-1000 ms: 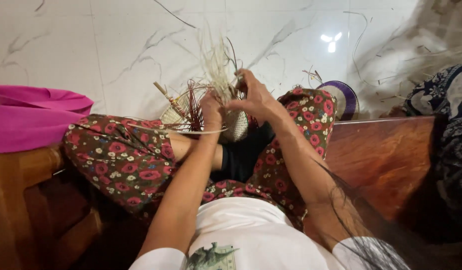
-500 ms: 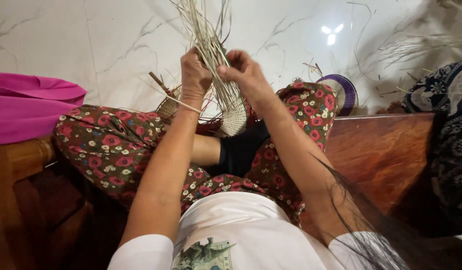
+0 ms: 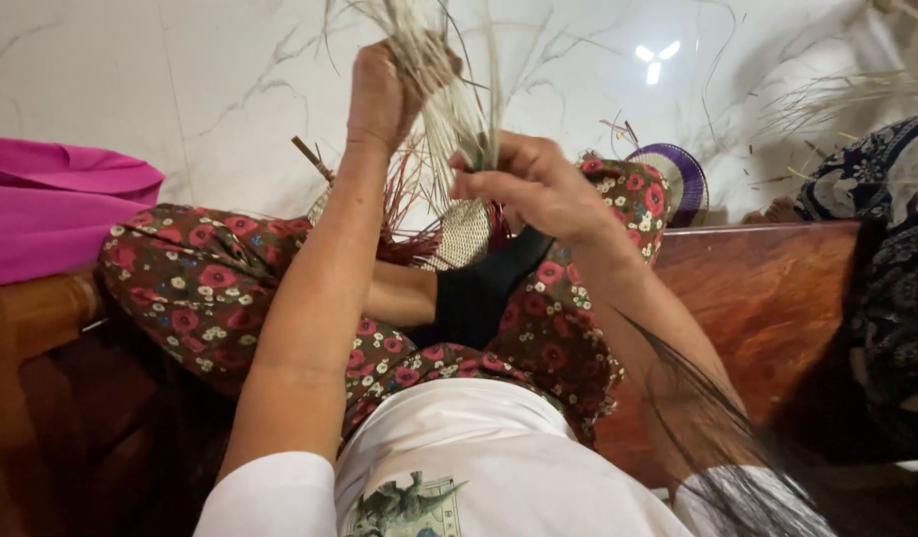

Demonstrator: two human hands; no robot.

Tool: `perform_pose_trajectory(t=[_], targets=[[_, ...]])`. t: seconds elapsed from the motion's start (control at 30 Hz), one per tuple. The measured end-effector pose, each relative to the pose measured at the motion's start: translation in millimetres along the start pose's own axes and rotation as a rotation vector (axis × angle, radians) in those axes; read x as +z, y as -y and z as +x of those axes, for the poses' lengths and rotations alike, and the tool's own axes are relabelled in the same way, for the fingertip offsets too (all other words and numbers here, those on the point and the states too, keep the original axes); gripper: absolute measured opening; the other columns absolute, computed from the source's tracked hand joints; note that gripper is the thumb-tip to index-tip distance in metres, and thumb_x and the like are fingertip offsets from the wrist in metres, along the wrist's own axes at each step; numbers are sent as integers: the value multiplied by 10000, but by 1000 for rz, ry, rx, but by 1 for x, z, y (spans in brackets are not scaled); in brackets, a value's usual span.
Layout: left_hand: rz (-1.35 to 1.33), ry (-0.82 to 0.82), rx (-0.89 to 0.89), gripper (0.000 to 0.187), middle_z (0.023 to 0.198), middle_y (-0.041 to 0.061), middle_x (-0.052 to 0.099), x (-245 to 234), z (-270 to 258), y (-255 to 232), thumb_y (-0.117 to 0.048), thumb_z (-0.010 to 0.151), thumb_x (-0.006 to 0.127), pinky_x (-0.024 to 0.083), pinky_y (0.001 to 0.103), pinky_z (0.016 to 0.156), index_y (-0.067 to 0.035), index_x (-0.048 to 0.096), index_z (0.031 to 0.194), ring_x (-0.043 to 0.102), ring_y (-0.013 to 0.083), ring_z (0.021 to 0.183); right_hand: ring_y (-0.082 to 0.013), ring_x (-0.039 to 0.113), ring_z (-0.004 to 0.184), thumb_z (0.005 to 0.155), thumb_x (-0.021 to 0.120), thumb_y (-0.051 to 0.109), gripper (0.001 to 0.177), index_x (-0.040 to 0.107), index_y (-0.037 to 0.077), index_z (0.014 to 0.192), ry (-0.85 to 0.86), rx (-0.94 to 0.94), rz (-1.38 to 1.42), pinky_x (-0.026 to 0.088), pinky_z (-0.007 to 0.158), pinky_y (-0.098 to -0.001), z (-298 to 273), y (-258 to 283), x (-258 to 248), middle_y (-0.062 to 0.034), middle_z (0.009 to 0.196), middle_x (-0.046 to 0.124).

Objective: Weaving dried plant fibers into a mat or basket using hands while sitting on a wooden bench.

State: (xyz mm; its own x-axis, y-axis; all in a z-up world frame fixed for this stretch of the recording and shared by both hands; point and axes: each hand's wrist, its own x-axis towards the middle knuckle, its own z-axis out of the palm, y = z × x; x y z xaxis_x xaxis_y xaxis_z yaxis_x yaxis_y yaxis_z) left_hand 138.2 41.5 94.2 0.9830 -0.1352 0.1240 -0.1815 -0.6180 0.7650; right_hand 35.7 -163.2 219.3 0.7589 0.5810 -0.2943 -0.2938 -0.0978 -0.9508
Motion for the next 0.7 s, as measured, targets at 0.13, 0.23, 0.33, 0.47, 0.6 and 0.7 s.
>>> perform_pose_trajectory(t=[0.13,0.23,0.33,0.47,0.6,0.7], targets=[[-1183,-45,-607,264,952,206,659,-26,4,-3,91,922,407,721,420,921,34,583,734,686,281,870,-160,711,912,987,500,121,223,681,97,1115,281,-46,-193,579,763,-293,-34,0,-21,-49,999,734],[-870,-85,-791,203,931,102,718,-35,1,25,-56,949,468,672,361,960,-67,632,830,722,196,885,-290,613,1165,987,311,328,494,703,79,1157,523,-63,-309,415,1010,-466,-68,-29,-34,-148,1175,698],[-570,-140,-1004,118,963,-9,817,-38,3,42,-210,954,702,535,228,761,-118,769,985,672,66,757,-376,574,1275,1033,323,378,526,698,32,1164,597,-162,-380,357,1138,-565,-96,-47,-27,-225,1274,670],[-805,-451,-1123,277,603,46,618,-32,27,89,-194,837,896,329,269,345,-17,699,917,405,90,384,-324,544,1377,862,297,-150,512,720,-4,1111,555,-212,-342,342,1237,-497,-118,-30,-18,-223,1420,599],[-1026,-666,-1089,299,523,68,422,-37,72,141,121,787,747,371,319,386,-88,544,717,398,159,420,-287,687,1192,836,333,-97,525,698,39,1188,625,67,-266,552,1047,-405,-145,-31,-27,-171,1277,704],[-911,-691,-893,225,551,65,467,-53,77,133,29,831,706,405,314,401,-96,534,758,440,156,435,-210,700,1111,841,399,17,421,714,117,1103,635,280,-393,567,992,-359,-179,-52,-30,-85,1186,721]])
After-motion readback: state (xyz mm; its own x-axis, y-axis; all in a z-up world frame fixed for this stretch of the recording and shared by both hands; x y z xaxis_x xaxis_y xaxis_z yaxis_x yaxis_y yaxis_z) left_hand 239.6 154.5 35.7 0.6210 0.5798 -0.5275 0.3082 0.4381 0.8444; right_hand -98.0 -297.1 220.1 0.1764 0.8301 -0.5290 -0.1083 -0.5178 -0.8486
